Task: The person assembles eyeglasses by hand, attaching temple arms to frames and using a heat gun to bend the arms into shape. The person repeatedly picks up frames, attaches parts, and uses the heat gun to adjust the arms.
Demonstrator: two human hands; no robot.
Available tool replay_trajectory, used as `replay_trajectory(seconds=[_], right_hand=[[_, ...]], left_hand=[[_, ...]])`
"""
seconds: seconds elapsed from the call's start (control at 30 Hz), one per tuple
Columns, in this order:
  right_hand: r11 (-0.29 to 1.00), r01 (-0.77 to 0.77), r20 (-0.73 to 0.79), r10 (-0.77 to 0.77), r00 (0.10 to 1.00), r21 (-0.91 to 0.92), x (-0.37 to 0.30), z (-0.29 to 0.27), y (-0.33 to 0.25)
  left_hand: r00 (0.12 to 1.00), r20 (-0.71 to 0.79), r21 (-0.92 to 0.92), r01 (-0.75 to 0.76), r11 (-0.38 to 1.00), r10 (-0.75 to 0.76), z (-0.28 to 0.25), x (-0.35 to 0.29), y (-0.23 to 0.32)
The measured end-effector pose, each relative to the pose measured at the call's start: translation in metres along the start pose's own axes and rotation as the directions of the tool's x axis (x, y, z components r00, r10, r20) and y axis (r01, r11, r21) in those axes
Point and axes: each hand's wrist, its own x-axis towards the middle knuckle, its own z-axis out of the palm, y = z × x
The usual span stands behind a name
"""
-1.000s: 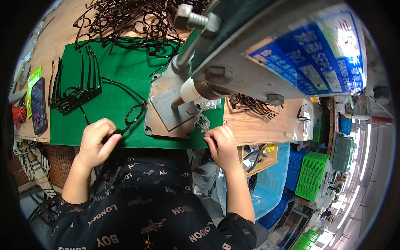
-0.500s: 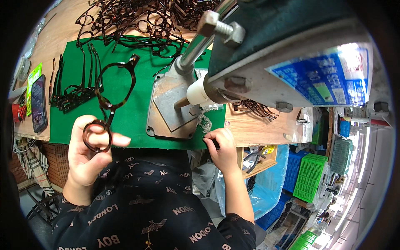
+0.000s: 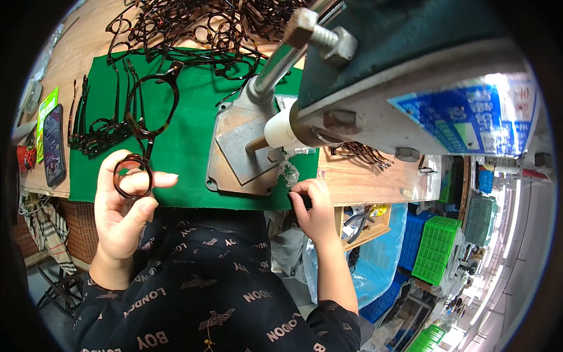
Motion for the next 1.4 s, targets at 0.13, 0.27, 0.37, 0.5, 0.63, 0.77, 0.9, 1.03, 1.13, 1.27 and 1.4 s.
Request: replay_trajectory(seconds=[0.13,0.27,0.37,0.5,0.63,0.77,0.9,1.03,1.13,1.27,1.4], right_hand=[[1.0,0.017,0.026,-0.017,1.0,-0.008,-0.001,-0.005,0.003],[0.997,0.06,0.043,-0.058,0.997,-0.049,0.002,-0.005,0.003],[0.996,0.072,0.062,-0.068,0.996,-0.061,0.004,-0.008,0.002],[0.991,0.118,0.112,-0.11,0.988,-0.067,0.012,-0.011,-0.004],[0.983,0.146,0.187,-0.124,0.975,-0.108,0.017,-0.013,-0.006],[0.983,0.151,0.216,-0.126,0.968,-0.103,0.018,-0.014,-0.005],[0.996,0.084,0.192,-0.079,0.978,-0.016,0.016,-0.017,-0.001],[0.996,0.081,0.18,-0.075,0.981,-0.027,0.015,-0.017,-0.001],[0.99,0.128,0.182,-0.114,0.977,-0.064,0.016,-0.015,-0.003],[0.981,0.128,0.164,-0.104,0.981,-0.147,0.015,-0.011,-0.012],[0.972,0.068,0.067,-0.054,0.996,-0.226,0.01,-0.001,-0.022]], left_hand=[[0.996,0.06,-0.163,0.078,0.984,-0.069,0.001,0.002,0.01],[0.988,0.154,-0.336,0.083,0.938,-0.032,-0.003,0.001,0.005],[0.979,0.087,-0.469,0.204,0.859,-0.184,0.008,0.002,0.015],[0.971,0.141,-0.496,0.239,0.835,-0.194,0.01,-0.001,0.02],[0.955,0.166,-0.437,0.296,0.85,-0.247,0.012,0.0,0.022],[0.958,0.135,-0.413,0.288,0.864,-0.255,0.014,0.001,0.023],[0.974,0.172,-0.469,0.214,0.857,-0.149,0.012,0.001,0.019],[0.977,0.196,-0.366,0.156,0.918,-0.088,0.012,0.001,0.013],[0.962,0.27,-0.291,0.05,0.955,0.032,0.009,0.002,0.006],[0.953,0.297,-0.228,0.011,0.974,0.058,0.008,0.003,0.002],[0.957,0.287,-0.257,0.053,0.965,0.024,0.01,0.002,0.004]])
